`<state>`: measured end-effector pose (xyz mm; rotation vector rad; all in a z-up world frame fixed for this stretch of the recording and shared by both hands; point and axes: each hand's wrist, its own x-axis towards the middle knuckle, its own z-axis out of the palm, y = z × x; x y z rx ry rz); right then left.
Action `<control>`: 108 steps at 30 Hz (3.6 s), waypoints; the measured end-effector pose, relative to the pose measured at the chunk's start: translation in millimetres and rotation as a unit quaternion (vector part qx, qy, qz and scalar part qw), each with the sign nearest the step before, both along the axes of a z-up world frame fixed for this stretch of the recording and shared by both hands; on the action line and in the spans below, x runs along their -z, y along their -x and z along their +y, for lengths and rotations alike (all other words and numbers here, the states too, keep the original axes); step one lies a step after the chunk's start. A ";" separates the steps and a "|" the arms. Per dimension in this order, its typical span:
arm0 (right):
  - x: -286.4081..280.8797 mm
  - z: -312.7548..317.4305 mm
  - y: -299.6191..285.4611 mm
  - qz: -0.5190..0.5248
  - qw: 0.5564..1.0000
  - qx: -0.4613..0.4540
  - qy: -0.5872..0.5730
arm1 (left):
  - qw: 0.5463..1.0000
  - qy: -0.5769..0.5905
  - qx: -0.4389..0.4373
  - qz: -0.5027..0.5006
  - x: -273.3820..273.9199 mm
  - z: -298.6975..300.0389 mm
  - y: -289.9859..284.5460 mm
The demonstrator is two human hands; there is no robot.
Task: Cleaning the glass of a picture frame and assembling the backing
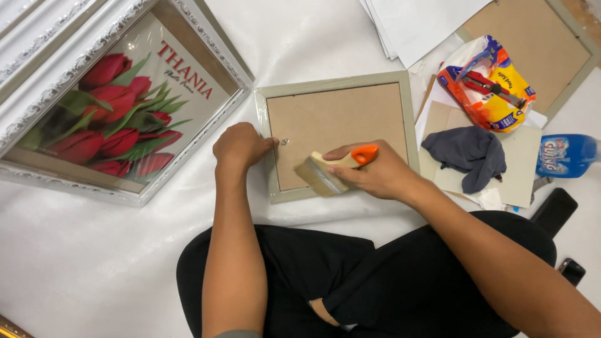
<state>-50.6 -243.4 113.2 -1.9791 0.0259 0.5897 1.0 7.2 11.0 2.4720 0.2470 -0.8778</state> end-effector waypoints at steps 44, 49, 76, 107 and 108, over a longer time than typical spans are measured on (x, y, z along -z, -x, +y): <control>21.5 -64.6 -56.2 -0.003 0.987 0.073 0.145 | 0.998 -0.040 -0.028 0.037 10.1 -3.0 -2.6; 21.0 -99.0 -70.3 -0.102 0.931 0.125 0.328 | 0.998 -0.045 -0.034 0.034 7.2 -4.4 -1.9; 11.8 -47.6 -40.9 -0.236 0.956 0.034 0.169 | 0.997 -0.074 0.021 0.029 -91.3 -63.4 66.8; -81.1 -40.8 79.4 -0.290 0.948 0.051 0.124 | 0.888 -0.116 0.272 -0.351 -31.3 -118.9 360.3; -86.5 -38.8 83.8 -0.301 0.945 0.051 0.114 | 0.889 -0.133 0.271 -0.344 -44.5 -120.1 361.9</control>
